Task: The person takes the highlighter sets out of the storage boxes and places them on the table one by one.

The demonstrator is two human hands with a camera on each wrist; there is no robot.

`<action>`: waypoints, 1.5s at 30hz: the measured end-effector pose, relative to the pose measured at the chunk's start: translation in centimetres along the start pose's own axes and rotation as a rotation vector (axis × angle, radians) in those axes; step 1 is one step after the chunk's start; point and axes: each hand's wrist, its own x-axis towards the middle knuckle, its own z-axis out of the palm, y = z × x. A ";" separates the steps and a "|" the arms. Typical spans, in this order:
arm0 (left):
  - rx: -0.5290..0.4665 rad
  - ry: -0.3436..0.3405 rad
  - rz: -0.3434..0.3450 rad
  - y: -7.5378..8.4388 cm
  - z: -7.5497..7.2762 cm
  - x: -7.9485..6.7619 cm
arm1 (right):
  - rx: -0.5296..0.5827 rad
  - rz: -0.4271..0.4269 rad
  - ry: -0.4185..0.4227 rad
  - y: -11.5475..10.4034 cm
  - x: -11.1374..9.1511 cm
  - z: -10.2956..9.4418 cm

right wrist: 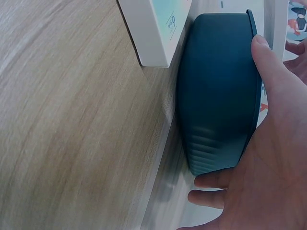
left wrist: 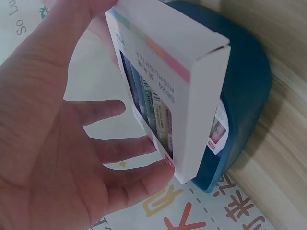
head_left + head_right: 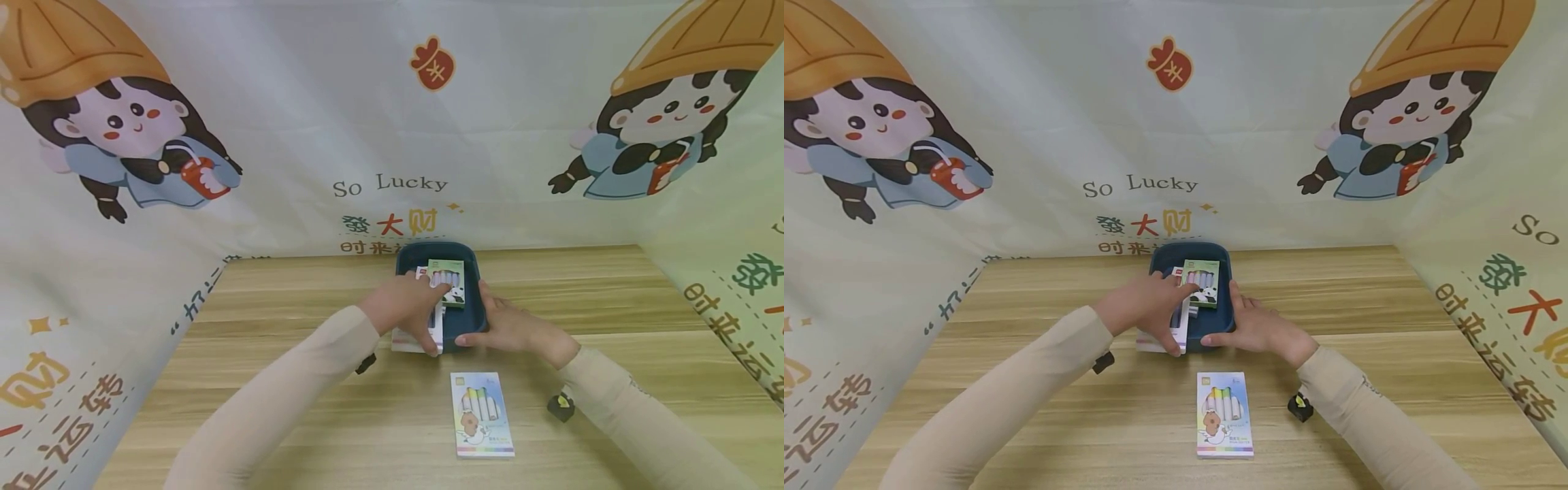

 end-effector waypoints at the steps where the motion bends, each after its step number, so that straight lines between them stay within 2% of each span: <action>1: 0.005 0.004 0.002 0.0 0.1 -0.1 | 0.000 0.004 -0.001 0.0 0.0 0.0; 12: 0.032 0.051 0.001 0.0 1.4 -1.4 | -0.011 0.012 0.001 0.1 0.0 0.1; 27: 0.056 0.121 0.011 1.1 2.2 -4.0 | -0.023 0.023 0.000 -0.1 0.0 0.1; 35: 0.085 0.127 0.021 1.2 2.8 -4.7 | -0.017 -0.002 0.007 0.1 0.0 0.2; 45: 0.033 0.133 0.019 1.6 3.4 -5.4 | -0.016 -0.005 0.010 0.1 0.1 0.2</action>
